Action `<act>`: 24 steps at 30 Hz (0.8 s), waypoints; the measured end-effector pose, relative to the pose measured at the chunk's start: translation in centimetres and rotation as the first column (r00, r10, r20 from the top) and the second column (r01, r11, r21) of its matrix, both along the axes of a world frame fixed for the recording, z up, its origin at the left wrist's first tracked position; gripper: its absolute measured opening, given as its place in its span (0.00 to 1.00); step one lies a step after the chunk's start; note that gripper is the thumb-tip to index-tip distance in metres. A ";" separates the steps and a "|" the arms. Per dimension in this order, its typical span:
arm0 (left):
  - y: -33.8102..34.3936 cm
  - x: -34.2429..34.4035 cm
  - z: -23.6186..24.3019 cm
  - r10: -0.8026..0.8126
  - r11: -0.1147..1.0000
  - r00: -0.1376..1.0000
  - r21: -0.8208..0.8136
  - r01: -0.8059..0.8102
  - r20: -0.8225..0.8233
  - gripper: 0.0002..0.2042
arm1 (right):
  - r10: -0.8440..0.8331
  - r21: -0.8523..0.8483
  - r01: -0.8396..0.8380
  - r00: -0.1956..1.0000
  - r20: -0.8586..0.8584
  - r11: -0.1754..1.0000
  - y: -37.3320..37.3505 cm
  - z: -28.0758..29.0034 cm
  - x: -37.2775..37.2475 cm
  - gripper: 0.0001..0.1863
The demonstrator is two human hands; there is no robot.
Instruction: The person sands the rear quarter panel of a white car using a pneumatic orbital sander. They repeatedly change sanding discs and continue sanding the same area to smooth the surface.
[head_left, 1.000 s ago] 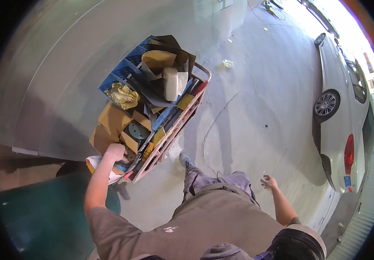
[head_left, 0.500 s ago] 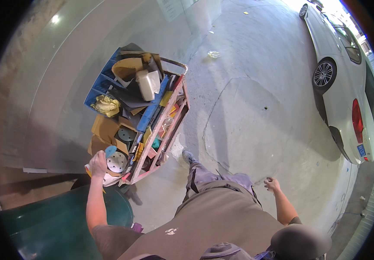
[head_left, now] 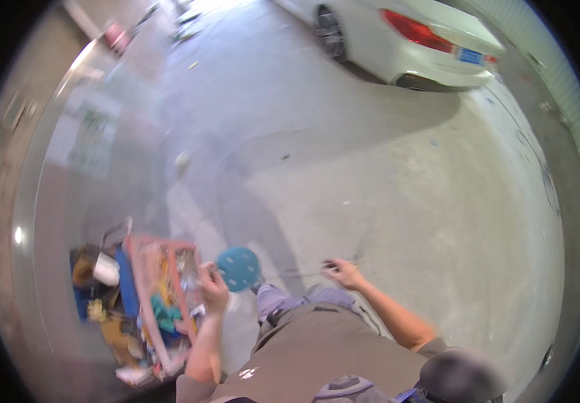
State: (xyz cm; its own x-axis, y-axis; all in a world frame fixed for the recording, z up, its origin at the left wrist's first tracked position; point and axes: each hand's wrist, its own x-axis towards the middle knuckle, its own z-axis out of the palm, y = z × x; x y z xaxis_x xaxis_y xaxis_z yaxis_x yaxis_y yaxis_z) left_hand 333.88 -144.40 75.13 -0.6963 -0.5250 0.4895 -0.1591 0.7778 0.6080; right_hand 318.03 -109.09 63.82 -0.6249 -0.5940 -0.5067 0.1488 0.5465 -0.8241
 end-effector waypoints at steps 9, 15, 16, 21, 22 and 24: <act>26.8 -31.4 -0.6 -0.542 0.773 0.810 0.513 0.374 0.226 0.10 | -0.333 -0.246 0.336 0.941 0.056 0.909 12.4 8.1 -17.2 0.20; 47.6 -57.1 -0.3 -0.927 0.366 0.201 0.646 0.670 0.318 0.14 | -0.515 -0.052 0.546 0.814 0.269 0.836 35.2 11.7 -32.7 0.21; 52.1 -60.5 0.7 -0.952 0.254 0.083 0.608 0.752 0.295 0.14 | -0.551 -0.048 0.577 0.798 0.243 0.815 38.6 12.9 -34.0 0.22; 70.0 -75.2 4.6 -0.859 -0.038 -0.283 0.498 0.867 0.427 0.15 | -0.917 -0.064 0.953 0.301 0.260 0.295 51.6 14.2 -40.2 0.22; 73.4 -77.9 4.4 -0.832 -0.090 -0.317 0.453 0.887 0.455 0.15 | -0.929 -0.117 0.972 0.231 0.290 0.205 54.5 13.4 -42.2 0.22; 80.0 -83.2 3.2 -0.812 -0.131 -0.346 0.432 0.892 0.470 0.16 | -0.963 -0.101 0.979 0.194 0.188 0.178 59.7 11.1 -47.1 0.22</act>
